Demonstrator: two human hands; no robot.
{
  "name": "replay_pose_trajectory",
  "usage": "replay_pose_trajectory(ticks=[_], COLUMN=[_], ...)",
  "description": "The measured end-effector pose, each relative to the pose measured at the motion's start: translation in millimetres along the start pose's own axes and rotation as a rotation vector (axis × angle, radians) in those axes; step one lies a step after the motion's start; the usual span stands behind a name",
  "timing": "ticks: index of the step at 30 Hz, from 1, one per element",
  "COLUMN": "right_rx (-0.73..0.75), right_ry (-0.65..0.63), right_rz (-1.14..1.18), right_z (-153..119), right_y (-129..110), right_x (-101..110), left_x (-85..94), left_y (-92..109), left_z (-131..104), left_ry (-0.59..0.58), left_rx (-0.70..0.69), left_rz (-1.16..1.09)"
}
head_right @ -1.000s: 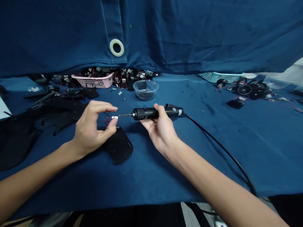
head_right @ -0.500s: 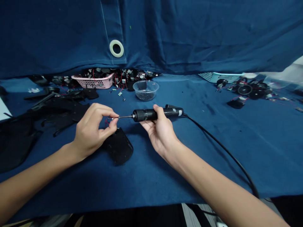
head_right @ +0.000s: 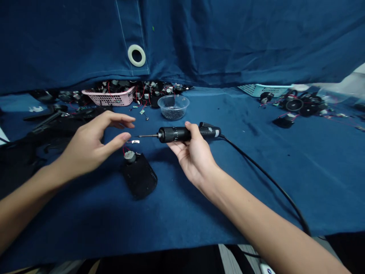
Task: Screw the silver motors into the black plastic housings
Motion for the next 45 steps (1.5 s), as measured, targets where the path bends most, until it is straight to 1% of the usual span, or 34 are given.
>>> replay_pose_trajectory(ticks=[1, 2, 3, 4, 5, 6, 7, 9, 12, 15, 17, 19, 23, 28, 31, 36, 45], right_rx=[0.001, 0.005, 0.011, 0.019, 0.03, 0.043, 0.056, 0.079, 0.12, 0.18, 0.222, 0.259, 0.311, 0.404, 0.464, 0.463, 0.463], right_ry=[0.006, 0.014, 0.022, 0.03, 0.041, 0.052, 0.062, 0.074, 0.069, 0.061, 0.062, 0.06, 0.048, 0.015, 0.017, 0.014, 0.014], right_rz=[-0.006, -0.013, -0.021, -0.028, -0.033, -0.036, -0.038, -0.036, -0.043, -0.089, -0.138, -0.189, -0.259, -0.363, -0.381, -0.369, -0.411], right_z=[1.1, 2.2, 3.2, 4.0, 4.6, 5.0, 5.1, 5.1, 5.0, 4.7, 4.0, 2.6, -0.8, -5.5, -8.8, -10.5, -12.0], right_y=[-0.5, -1.2, -2.2, -3.2, -4.6, -6.0, -7.6, -10.6, -15.9, -23.0, -27.5, -30.9, -33.3, -33.5, -33.0, -27.2, -18.9], right_x=[0.9, 1.8, 2.6, 3.4, 4.3, 5.2, 5.9, 6.6, 5.8, 5.3, 5.1, 4.1, 0.1, -7.8, -10.4, -13.6, -18.0], left_x=[-5.5, -13.3, -20.6, -26.6, -31.1, -35.3, -39.5, -49.4, -64.3, -71.5, -71.3, -68.5, -64.8, -72.2, -74.2, -71.5, -70.6], left_y=[-8.8, -14.9, -18.9, -21.1, -22.1, -22.2, -21.8, -19.1, -12.4, -4.9, -1.8, -1.5, -8.2, -14.2, -14.8, -11.4, -8.1], left_z=[-3.4, -9.4, -17.5, -26.1, -33.5, -39.2, -42.6, -44.1, -39.7, -37.0, -38.4, -41.0, -42.8, -41.3, -41.8, -40.9, -39.2], left_ry=[-0.135, -0.293, -0.44, -0.562, -0.642, -0.69, -0.704, -0.67, -0.544, -0.45, -0.451, -0.476, -0.502, -0.526, -0.521, -0.495, -0.48], left_rx=[0.05, 0.083, 0.107, 0.12, 0.127, 0.13, 0.134, 0.144, 0.181, 0.187, 0.167, 0.144, 0.14, 0.142, 0.141, 0.106, 0.049], left_rz=[-0.077, -0.154, -0.222, -0.27, -0.299, -0.313, -0.312, -0.284, -0.23, -0.201, -0.201, -0.23, -0.276, -0.236, -0.227, -0.223, -0.175])
Point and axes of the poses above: each hand's wrist, its own z-axis towards the middle knuckle, its own x-axis out of the back of the hand, y = z × x, the point moved 8 cm from there along z, towards the middle knuckle, and after that the axes turned 14 degrees about -x, right-handed, at the moved point
